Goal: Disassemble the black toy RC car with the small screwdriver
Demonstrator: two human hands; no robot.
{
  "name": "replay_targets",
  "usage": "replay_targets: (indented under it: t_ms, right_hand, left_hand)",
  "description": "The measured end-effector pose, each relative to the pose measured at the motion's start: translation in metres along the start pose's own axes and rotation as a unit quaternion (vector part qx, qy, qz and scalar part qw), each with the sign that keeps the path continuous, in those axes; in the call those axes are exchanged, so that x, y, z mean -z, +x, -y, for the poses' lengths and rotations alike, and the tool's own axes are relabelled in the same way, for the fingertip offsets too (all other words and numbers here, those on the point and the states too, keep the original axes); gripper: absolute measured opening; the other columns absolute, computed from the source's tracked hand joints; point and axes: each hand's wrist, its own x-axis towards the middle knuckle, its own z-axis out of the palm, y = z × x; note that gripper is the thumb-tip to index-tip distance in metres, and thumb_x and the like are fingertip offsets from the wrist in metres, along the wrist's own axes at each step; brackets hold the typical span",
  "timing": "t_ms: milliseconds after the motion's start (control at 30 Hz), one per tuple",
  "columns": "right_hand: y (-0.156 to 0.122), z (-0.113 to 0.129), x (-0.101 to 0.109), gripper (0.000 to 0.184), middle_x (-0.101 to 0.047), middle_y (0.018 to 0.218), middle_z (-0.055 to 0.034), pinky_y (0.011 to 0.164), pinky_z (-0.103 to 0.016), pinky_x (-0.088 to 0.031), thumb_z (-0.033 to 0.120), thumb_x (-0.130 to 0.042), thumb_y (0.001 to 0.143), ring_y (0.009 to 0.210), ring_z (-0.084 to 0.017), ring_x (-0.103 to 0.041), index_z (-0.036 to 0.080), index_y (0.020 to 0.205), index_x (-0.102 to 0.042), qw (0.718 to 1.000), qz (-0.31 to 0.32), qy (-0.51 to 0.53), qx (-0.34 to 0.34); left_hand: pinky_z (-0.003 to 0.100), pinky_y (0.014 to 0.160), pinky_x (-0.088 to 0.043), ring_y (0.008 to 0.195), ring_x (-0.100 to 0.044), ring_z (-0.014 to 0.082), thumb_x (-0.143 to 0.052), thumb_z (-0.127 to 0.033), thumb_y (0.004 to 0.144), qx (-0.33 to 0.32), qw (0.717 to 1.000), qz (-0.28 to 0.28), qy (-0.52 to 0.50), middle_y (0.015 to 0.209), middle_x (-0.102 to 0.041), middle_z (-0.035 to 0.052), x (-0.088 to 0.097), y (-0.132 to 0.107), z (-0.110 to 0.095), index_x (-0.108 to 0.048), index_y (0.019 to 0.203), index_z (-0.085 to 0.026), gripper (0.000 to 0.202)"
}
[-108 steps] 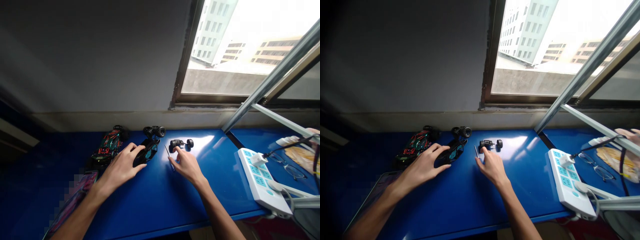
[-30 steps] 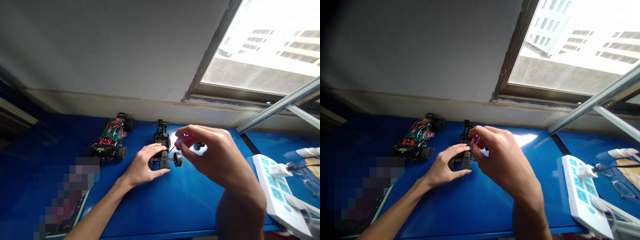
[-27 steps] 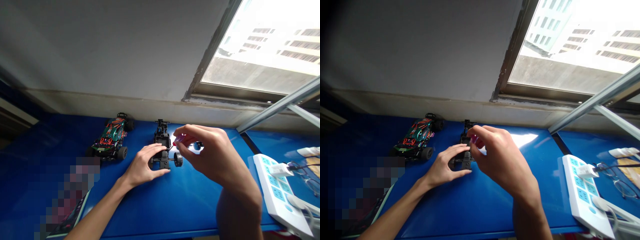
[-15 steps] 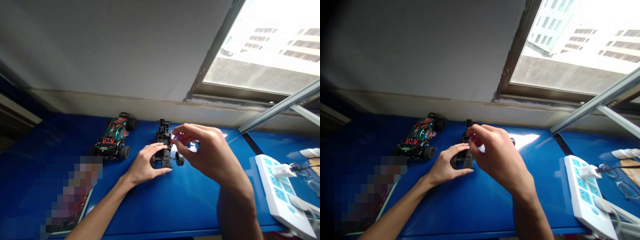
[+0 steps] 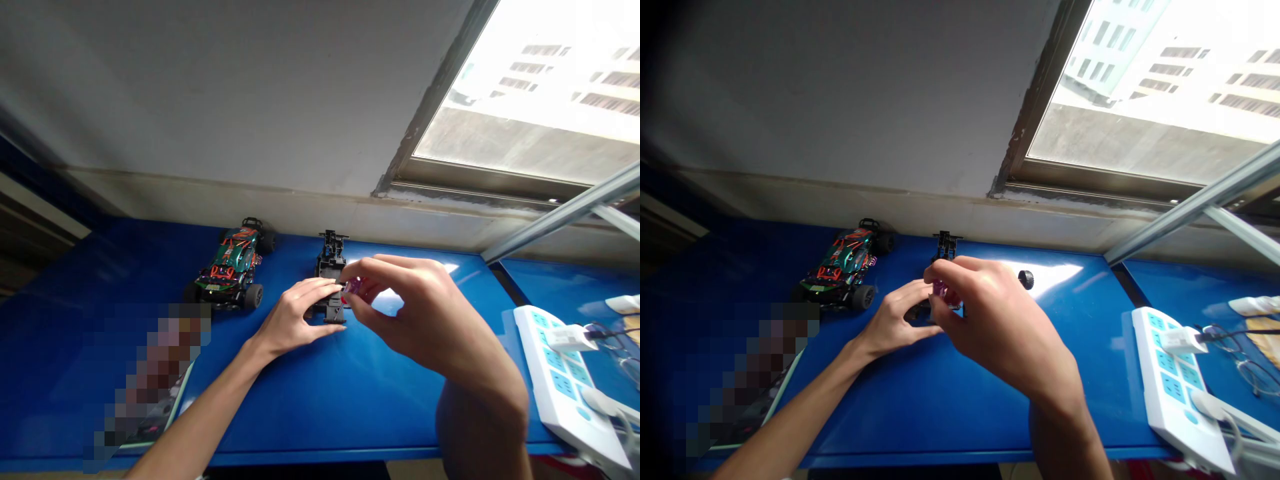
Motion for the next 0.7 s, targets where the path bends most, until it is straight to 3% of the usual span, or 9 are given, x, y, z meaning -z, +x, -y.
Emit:
replay_targets:
  t_ms: [400,600,700]
  right_hand:
    - [0.000,0.003,-0.003,0.014,-0.068,0.082,-0.0004,0.061,-0.025,-0.041,0.010,-0.059,0.094,0.063,-0.012,-0.058,0.022,0.091,-0.066,0.997,0.017,-0.070,-0.020]
    - [0.001,0.001,-0.010,0.019,-0.063,0.072,0.0007,0.058,-0.029,-0.032,0.010,-0.051,0.095,0.056,-0.013,-0.048,0.023,0.082,-0.049,0.984,0.089,-0.147,-0.048]
    - [0.003,0.001,-0.014,0.020,-0.059,0.064,0.0020,0.055,-0.031,-0.024,0.021,-0.049,0.102,0.051,-0.014,-0.041,0.025,0.083,-0.047,0.975,0.093,-0.195,-0.054]
  left_hand:
    - [0.049,0.110,-0.059,0.124,-0.071,0.0312,-0.087,-0.040,0.085,0.002,1.000,-0.027,0.000,0.134,-0.074,0.0104,-0.002,0.005,-0.004,-0.068,0.137,-0.024,0.058]
    - [0.049,0.108,-0.060,0.122,-0.071,0.0300,-0.088,-0.038,0.083,0.024,0.999,-0.042,-0.007,0.133,-0.075,0.0119,0.000,0.007,-0.005,-0.070,0.134,-0.022,0.056]
    - [0.048,0.108,-0.060,0.122,-0.072,0.0303,-0.089,-0.038,0.083,0.023,0.999,-0.043,-0.004,0.132,-0.075,0.0120,0.000,0.006,-0.004,-0.071,0.133,-0.021,0.056]
